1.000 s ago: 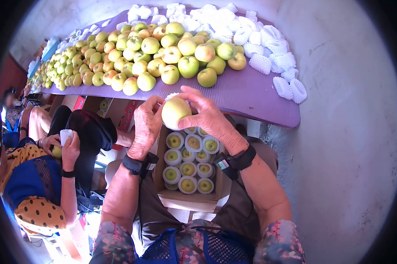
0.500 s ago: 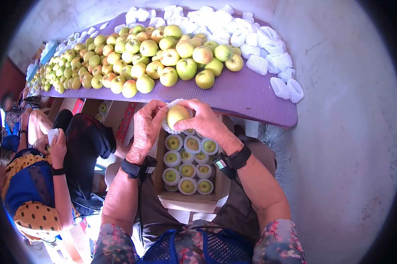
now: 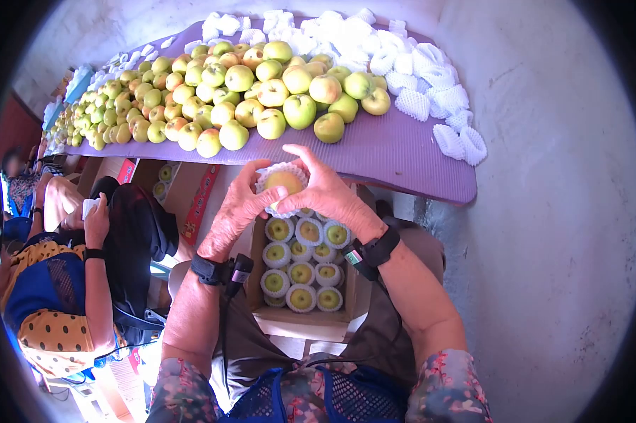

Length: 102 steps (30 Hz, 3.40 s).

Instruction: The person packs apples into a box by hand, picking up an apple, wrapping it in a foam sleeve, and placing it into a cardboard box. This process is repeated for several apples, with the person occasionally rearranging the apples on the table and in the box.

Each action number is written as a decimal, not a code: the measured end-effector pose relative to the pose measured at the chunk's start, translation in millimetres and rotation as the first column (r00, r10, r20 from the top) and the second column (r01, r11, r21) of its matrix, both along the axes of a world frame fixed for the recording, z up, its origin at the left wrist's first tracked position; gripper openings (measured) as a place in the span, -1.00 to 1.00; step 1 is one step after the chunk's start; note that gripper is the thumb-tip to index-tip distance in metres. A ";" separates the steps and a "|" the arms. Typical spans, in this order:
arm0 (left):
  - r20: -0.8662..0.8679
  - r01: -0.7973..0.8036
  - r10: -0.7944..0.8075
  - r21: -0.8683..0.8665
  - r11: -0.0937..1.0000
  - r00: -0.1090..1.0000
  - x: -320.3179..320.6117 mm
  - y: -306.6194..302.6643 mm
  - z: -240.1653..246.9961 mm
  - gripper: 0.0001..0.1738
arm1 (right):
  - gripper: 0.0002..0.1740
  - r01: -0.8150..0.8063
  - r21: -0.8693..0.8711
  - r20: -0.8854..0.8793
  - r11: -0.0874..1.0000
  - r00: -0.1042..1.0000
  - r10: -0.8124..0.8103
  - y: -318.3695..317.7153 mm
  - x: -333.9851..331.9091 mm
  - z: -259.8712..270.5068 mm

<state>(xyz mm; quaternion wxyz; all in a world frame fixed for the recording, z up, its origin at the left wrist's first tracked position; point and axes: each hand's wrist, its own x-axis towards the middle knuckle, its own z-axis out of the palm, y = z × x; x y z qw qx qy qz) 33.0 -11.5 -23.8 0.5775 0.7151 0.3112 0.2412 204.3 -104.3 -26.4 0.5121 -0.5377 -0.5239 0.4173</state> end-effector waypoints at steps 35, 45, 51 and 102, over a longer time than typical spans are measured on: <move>0.151 -0.070 0.106 -0.230 0.971 0.983 4.6 -7.7 -0.5 -0.17 | -0.72 0.316 0.245 0.119 0.916 0.928 -0.352 2.6 -2.7 -23.0; 0.277 -0.007 0.088 -0.278 0.960 0.957 7.8 -3.4 -8.5 -0.36 | -0.27 0.219 0.097 -0.248 0.971 0.950 -0.190 2.9 -11.5 -19.3; 0.134 -0.171 0.176 -0.050 0.984 0.975 7.3 0.0 -14.1 -0.57 | -0.26 0.149 0.011 -0.427 0.989 0.895 -0.130 5.1 -9.6 -14.5; 0.359 0.107 0.049 -0.401 0.910 0.932 4.5 -1.6 -0.8 -0.30 | -0.27 0.096 0.085 -0.224 0.992 0.972 -0.075 -0.3 0.5 -4.8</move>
